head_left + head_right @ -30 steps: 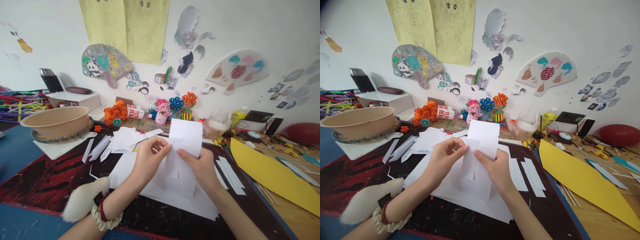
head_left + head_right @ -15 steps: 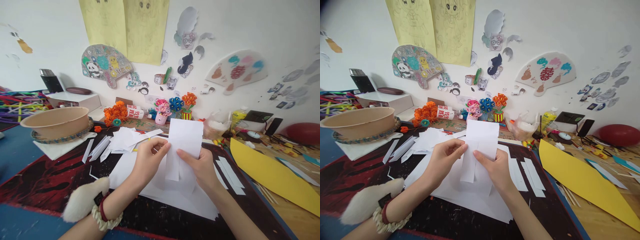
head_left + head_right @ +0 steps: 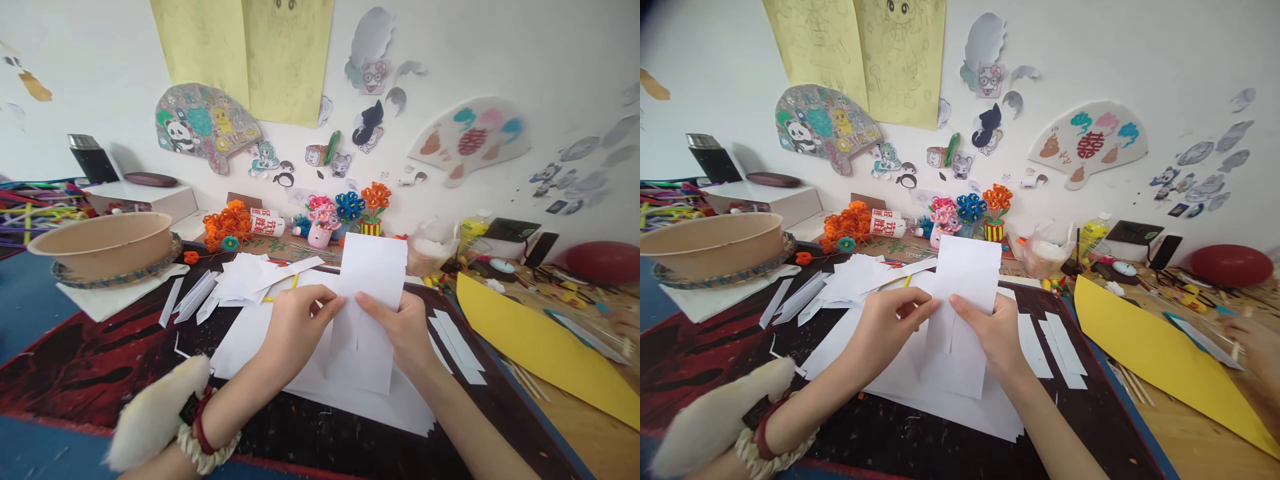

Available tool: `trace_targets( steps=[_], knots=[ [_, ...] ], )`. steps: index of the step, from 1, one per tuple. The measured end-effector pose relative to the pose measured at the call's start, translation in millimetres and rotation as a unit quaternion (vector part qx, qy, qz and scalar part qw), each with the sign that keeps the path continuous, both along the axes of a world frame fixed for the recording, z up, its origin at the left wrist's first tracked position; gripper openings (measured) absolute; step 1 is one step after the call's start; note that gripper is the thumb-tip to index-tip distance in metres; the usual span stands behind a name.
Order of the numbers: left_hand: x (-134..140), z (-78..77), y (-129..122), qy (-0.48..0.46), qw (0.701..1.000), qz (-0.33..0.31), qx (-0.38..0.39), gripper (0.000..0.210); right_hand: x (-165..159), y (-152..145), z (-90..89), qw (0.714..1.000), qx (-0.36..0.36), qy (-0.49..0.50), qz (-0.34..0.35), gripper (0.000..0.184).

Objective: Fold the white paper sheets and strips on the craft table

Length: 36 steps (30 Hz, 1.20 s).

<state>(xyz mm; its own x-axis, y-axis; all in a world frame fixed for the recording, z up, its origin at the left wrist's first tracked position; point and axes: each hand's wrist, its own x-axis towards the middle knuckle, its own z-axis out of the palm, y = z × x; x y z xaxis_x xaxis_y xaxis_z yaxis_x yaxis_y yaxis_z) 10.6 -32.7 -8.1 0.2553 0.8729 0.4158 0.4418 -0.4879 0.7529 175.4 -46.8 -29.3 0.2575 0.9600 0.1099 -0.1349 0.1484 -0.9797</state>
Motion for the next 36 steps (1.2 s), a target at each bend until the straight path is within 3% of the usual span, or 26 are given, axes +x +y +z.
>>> trace_targets(
  steps=[4, 9, 12, 36],
  knots=[
    [0.7, -1.9, -0.1, 0.018, 1.000, -0.002, -0.006, 0.024, 1.2, 2.3, -1.1, 0.999, -0.009, 0.031, -0.003, 0.025],
    [0.9, 0.8, -1.1, -0.040, 0.990, -0.059, -0.122, 0.023, 2.9, 3.2, -3.1, 0.999, -0.009, 0.039, 0.009, 0.026],
    [0.1, 1.6, -0.8, -0.063, 0.983, -0.079, -0.155, 0.023, 3.8, 3.4, -3.8, 0.999, -0.011, 0.045, 0.017, 0.026],
    [-0.3, 0.8, 2.6, -0.057, 0.990, -0.061, -0.113, 0.026, 2.5, 1.1, 1.4, 0.999, -0.011, 0.034, 0.023, 0.025]
  ],
)
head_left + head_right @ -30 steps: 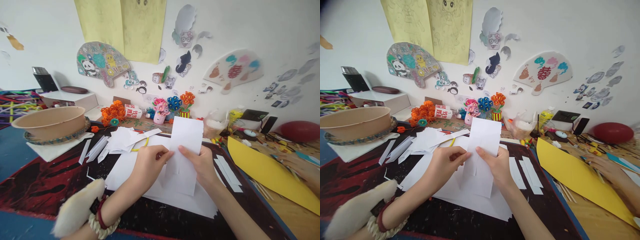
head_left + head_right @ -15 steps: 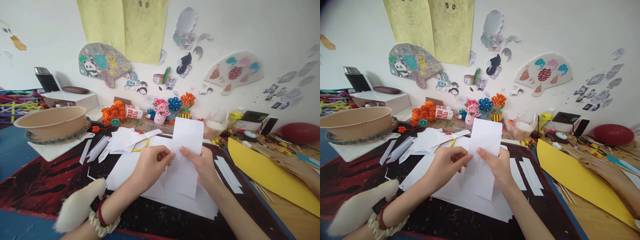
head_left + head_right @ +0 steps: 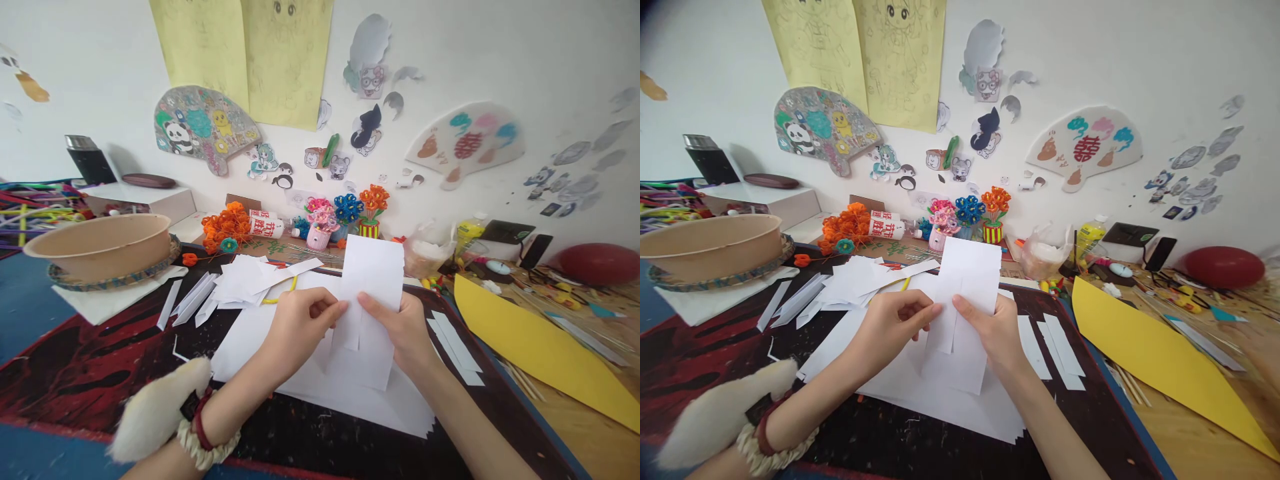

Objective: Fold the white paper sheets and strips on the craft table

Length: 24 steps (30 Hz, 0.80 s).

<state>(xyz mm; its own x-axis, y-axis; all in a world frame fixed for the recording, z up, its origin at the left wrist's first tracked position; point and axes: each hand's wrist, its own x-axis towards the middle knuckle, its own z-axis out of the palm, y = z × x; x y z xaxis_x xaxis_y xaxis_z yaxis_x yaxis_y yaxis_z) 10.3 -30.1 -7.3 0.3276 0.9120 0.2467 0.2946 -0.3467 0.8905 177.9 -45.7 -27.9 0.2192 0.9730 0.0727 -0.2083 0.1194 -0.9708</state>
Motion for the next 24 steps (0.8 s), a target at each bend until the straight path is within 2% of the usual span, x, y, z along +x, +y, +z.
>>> trace_targets(
  steps=[5, 13, 24],
  knots=[
    [-2.9, 1.8, 5.3, -0.040, 0.999, 0.022, 0.028, 0.030, -1.5, -1.9, 0.2, 0.999, 0.010, -0.010, 0.037, 0.025],
    [-2.3, 4.0, 4.7, -0.168, 0.982, -0.016, -0.079, 0.028, -1.9, -3.5, -0.9, 0.997, 0.018, -0.012, 0.073, 0.024],
    [-2.5, 6.3, 3.5, -0.163, 0.983, -0.008, -0.084, 0.031, -2.1, -4.5, 0.2, 0.998, 0.018, -0.031, 0.058, 0.028]
  ],
)
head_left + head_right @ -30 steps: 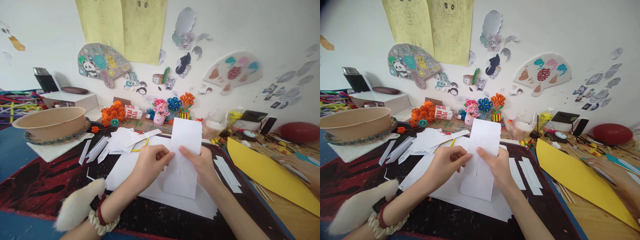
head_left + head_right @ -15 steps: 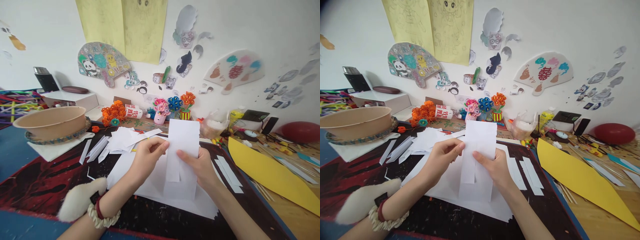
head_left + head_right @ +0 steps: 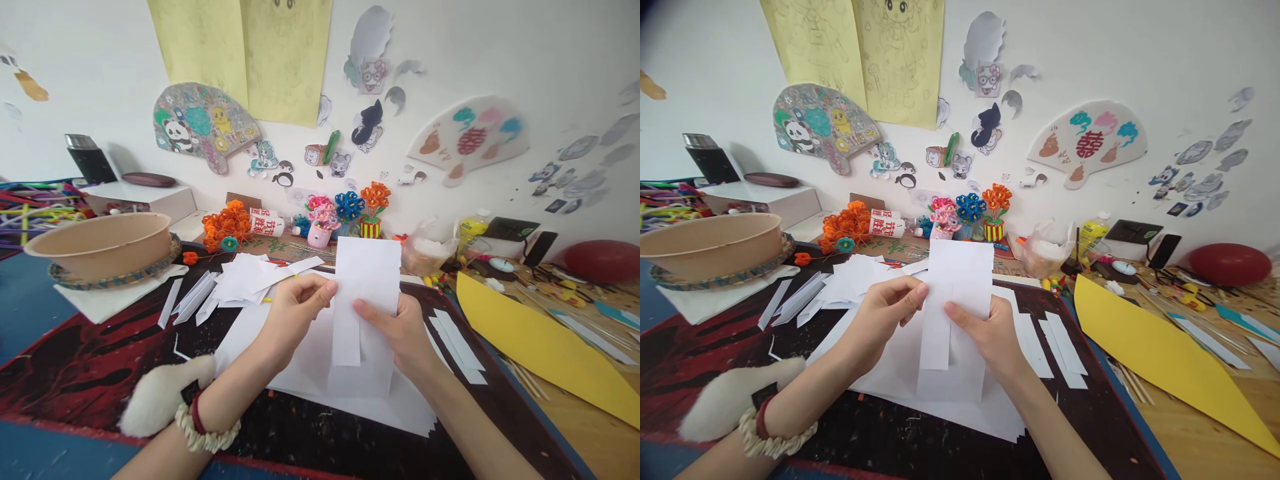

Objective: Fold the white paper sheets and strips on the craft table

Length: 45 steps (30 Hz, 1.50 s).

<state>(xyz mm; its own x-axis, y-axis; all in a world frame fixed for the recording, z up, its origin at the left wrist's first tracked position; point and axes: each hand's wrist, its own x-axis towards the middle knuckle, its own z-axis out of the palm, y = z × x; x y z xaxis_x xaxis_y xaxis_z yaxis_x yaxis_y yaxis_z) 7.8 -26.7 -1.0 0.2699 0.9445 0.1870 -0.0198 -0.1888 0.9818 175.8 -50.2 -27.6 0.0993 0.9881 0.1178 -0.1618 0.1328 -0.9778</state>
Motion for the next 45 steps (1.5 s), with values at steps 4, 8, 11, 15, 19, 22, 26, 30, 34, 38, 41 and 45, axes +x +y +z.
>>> trace_targets(
  steps=[4, 8, 11, 15, 19, 22, 26, 30, 34, 38, 41, 45],
  knots=[
    [0.3, 0.1, -0.8, 0.017, 1.000, -0.009, 0.013, 0.033, 0.8, 0.4, 0.9, 1.000, 0.001, -0.002, -0.013, 0.030],
    [1.1, -3.2, 0.1, 0.058, 0.998, -0.019, 0.026, 0.026, 0.3, 0.0, 2.7, 1.000, -0.005, 0.000, -0.028, 0.029],
    [1.6, -5.4, 1.2, 0.084, 0.996, -0.019, 0.035, 0.027, -0.7, -0.5, 3.3, 0.999, -0.001, -0.004, -0.039, 0.028],
    [1.0, -2.9, -0.1, 0.089, 0.995, -0.036, 0.026, 0.026, -0.3, -0.7, 2.9, 0.998, 0.005, -0.001, -0.060, 0.028],
    [-0.9, 1.0, -2.3, 0.055, 0.994, -0.095, -0.014, 0.026, 2.0, -0.3, 3.1, 0.997, -0.002, 0.005, -0.073, 0.028],
    [-2.1, -0.4, -1.8, 0.037, 0.989, -0.140, -0.043, 0.028, 3.4, 0.4, 3.6, 0.997, -0.004, 0.014, -0.080, 0.029],
    [-2.4, -3.7, -0.5, 0.043, 0.986, -0.155, -0.045, 0.032, 4.0, 0.5, 4.9, 0.997, -0.005, 0.018, -0.073, 0.029],
    [-2.0, -2.2, -1.5, 0.039, 0.987, -0.152, -0.047, 0.029, 4.0, 0.1, 5.6, 0.997, -0.004, 0.025, -0.075, 0.029],
    [-1.8, 0.1, -3.0, 0.049, 0.985, -0.155, -0.050, 0.029, 4.2, 0.1, 5.3, 0.996, -0.006, 0.031, -0.079, 0.027],
    [-2.2, 0.7, -3.5, 0.076, 0.985, -0.146, -0.043, 0.032, 4.5, 0.4, 5.0, 0.996, 0.000, 0.020, -0.093, 0.028],
    [-2.8, 1.3, -3.6, 0.085, 0.985, -0.144, -0.043, 0.031, 4.8, 0.6, 4.5, 0.995, 0.001, 0.018, -0.095, 0.029],
    [-2.6, 2.3, -3.6, 0.088, 0.985, -0.145, -0.038, 0.028, 5.3, 1.0, 3.0, 0.995, 0.006, 0.015, -0.100, 0.027]
  ],
)
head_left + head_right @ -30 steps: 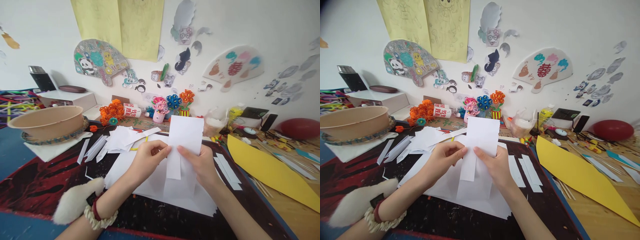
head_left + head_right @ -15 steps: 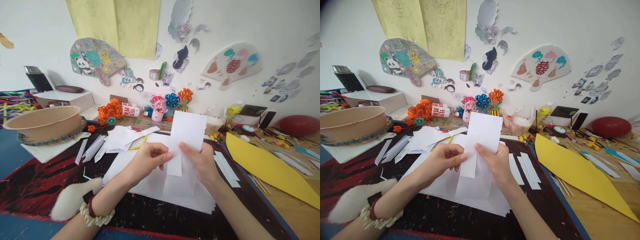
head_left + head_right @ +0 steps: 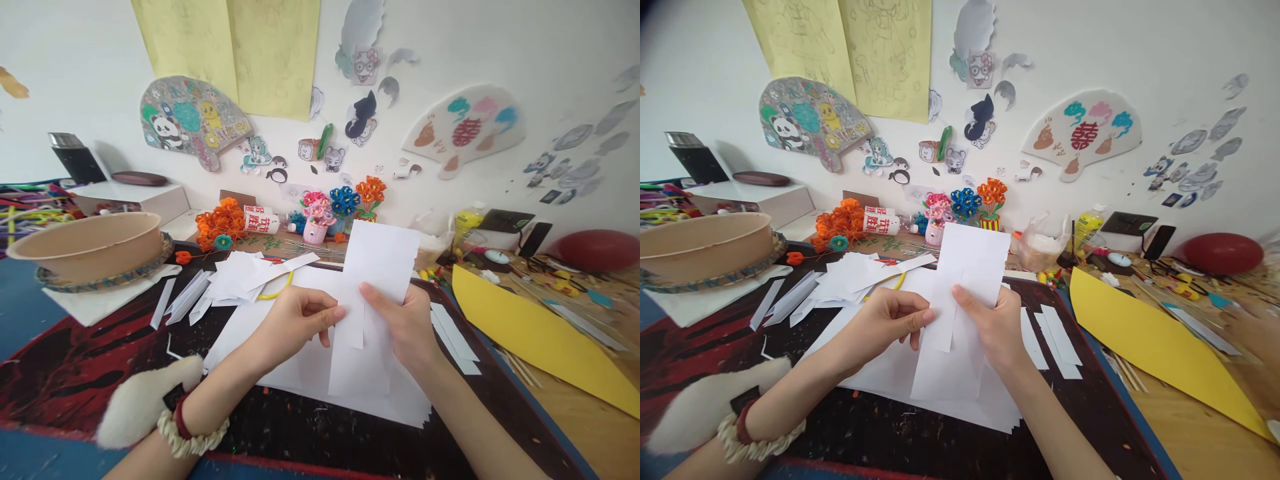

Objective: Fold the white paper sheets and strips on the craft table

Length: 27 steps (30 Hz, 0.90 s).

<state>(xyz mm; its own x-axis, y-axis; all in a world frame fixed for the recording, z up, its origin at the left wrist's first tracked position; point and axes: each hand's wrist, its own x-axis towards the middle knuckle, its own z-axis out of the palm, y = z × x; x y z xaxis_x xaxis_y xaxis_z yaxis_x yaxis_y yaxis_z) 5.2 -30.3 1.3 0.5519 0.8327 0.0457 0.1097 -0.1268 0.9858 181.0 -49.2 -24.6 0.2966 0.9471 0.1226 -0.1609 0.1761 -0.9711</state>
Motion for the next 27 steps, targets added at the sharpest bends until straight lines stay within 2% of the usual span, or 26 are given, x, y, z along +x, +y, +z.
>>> trace_targets(
  steps=[13, 17, 23, 27],
  knots=[
    [2, -5.3, -1, 0.018, 0.999, 0.022, 0.027, 0.024, -1, -1, -0.8, 1.000, 0.014, -0.020, -0.010, 0.023],
    [2, -4.7, -2, 0.016, 0.998, 0.024, 0.047, 0.026, -1, 0, 2.0, 0.999, -0.019, 0.023, 0.022, 0.026],
    [-2, 0.7, -2, 0.020, 0.996, 0.006, 0.090, 0.025, 4, 2, 6.3, 0.987, -0.083, 0.078, 0.116, 0.030],
    [-6, 7.3, -3, 0.039, 0.990, -0.001, 0.137, 0.024, 4, 0, 6.4, 0.990, -0.047, 0.059, 0.118, 0.029]
  ],
)
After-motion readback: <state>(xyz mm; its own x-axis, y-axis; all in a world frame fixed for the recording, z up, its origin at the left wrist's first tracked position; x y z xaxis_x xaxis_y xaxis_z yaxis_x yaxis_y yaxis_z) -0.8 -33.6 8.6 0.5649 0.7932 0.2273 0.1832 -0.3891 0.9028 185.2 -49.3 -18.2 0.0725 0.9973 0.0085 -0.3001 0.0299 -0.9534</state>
